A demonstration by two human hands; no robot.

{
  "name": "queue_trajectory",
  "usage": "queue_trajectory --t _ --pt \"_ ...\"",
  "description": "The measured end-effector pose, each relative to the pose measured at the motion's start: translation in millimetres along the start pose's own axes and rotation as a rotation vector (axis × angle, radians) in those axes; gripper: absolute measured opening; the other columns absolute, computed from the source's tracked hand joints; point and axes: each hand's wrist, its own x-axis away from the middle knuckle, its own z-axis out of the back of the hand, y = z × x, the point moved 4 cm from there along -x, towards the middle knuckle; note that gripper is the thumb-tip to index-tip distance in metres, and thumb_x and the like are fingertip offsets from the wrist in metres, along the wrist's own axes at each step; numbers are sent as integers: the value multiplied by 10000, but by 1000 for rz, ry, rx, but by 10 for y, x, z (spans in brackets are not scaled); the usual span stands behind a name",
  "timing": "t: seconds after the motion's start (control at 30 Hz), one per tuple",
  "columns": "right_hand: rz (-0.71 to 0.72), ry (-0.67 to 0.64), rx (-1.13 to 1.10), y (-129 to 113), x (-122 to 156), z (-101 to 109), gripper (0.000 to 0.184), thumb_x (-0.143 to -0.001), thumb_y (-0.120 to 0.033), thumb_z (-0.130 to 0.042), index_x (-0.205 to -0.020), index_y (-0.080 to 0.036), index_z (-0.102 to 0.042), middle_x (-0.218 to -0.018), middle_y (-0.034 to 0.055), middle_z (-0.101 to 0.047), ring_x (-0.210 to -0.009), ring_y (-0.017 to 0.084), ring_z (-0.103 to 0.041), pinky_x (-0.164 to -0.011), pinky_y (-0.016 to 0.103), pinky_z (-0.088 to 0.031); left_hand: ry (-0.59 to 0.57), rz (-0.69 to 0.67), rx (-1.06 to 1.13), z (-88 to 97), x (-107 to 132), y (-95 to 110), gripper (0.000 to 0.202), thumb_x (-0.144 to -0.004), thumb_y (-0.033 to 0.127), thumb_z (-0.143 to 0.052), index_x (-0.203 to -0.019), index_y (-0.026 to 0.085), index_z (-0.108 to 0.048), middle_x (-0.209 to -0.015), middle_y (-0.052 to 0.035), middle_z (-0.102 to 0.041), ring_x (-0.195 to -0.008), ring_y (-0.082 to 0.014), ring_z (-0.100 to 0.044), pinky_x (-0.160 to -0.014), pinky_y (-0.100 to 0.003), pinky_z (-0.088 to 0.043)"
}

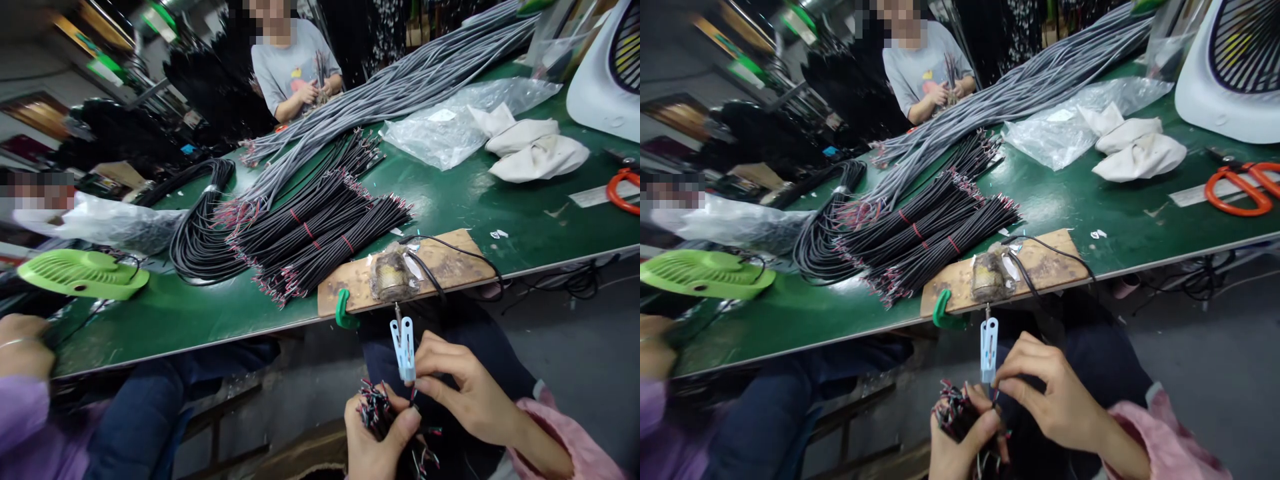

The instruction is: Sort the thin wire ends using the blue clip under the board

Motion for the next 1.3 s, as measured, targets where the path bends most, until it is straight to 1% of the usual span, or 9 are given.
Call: queue_trajectory --t 0.13,0.27,0.47,0.6,0.73,0.83,1.03,1.2,1.3 --pt "55 -20 69 -62 6 3 150 -950 -207 -574 -872 -182 -698 -792 56 -689 -755 199 -583 -827 408 -393 -7 20 7 -35 11 33 348 -625 415 -847 -567 163 -615 -463 30 -558 -346 -114 -516 -373 -231 -469" --pt "119 -13 152 -59 28 7 165 -963 -179 -537 -908 -190 -692 -791 64 -669 -751 205 -555 -776 408 -399 62 -22 8 -40 1 83 323 -578 370 -878 -564 147 -644 -515 16 -606 -427 -129 -593 -450 -221 -520" --pt "172 -17 210 -51 43 29 163 -974 -187 -523 -940 -202 -682 -797 59 -659 -766 208 -530 -729 381 -394 36 -25 -7 -24 5 -44 301 -640 365 -852 -624 165 -628 -412 57 -542 -335 -104 -505 -398 -217 -477" --pt "87 -35 204 -49 51 -18 163 -975 -170 -484 -894 -193 -624 -813 58 -626 -773 208 -533 -787 394 -396 28 15 12 -23 23 -94 324 -670 395 -838 -692 168 -607 -410 61 -561 -287 -74 -454 -308 -169 -379" --pt "-61 -19 77 9 73 -88 207 -987 -195 -431 -816 -191 -548 -811 44 -575 -777 193 -532 -745 334 -416 -16 58 123 -60 27 -88 345 -680 421 -831 -738 169 -603 -443 56 -586 -306 -57 -464 -322 -141 -377" --pt "-116 3 14 60 81 -97 225 -980 -213 -455 -779 -190 -554 -797 38 -572 -772 188 -539 -704 305 -418 -57 66 200 -88 24 -81 341 -690 435 -821 -769 180 -609 -462 55 -591 -337 -65 -495 -361 -151 -411" --pt "-9 60 101 6 53 -10 107 -924 -172 -582 -861 -195 -665 -786 26 -635 -747 187 -580 -892 399 -376 -81 96 184 -97 19 -65 345 -710 453 -797 -754 174 -598 -457 40 -573 -357 -99 -524 -374 -186 -429" --pt "92 126 146 -78 85 5 128 -903 -110 -596 -945 -203 -672 -796 42 -650 -764 199 -562 -743 359 -420 -44 116 86 -65 18 -54 386 -689 507 -789 -687 180 -583 -477 21 -585 -414 -134 -569 -409 -216 -473" --pt "134 116 160 -97 122 -18 186 -905 -76 -579 -989 -212 -674 -806 40 -652 -765 191 -559 -752 363 -419 -27 103 77 -56 18 -48 394 -678 514 -794 -680 180 -585 -500 15 -596 -421 -131 -571 -417 -217 -478"
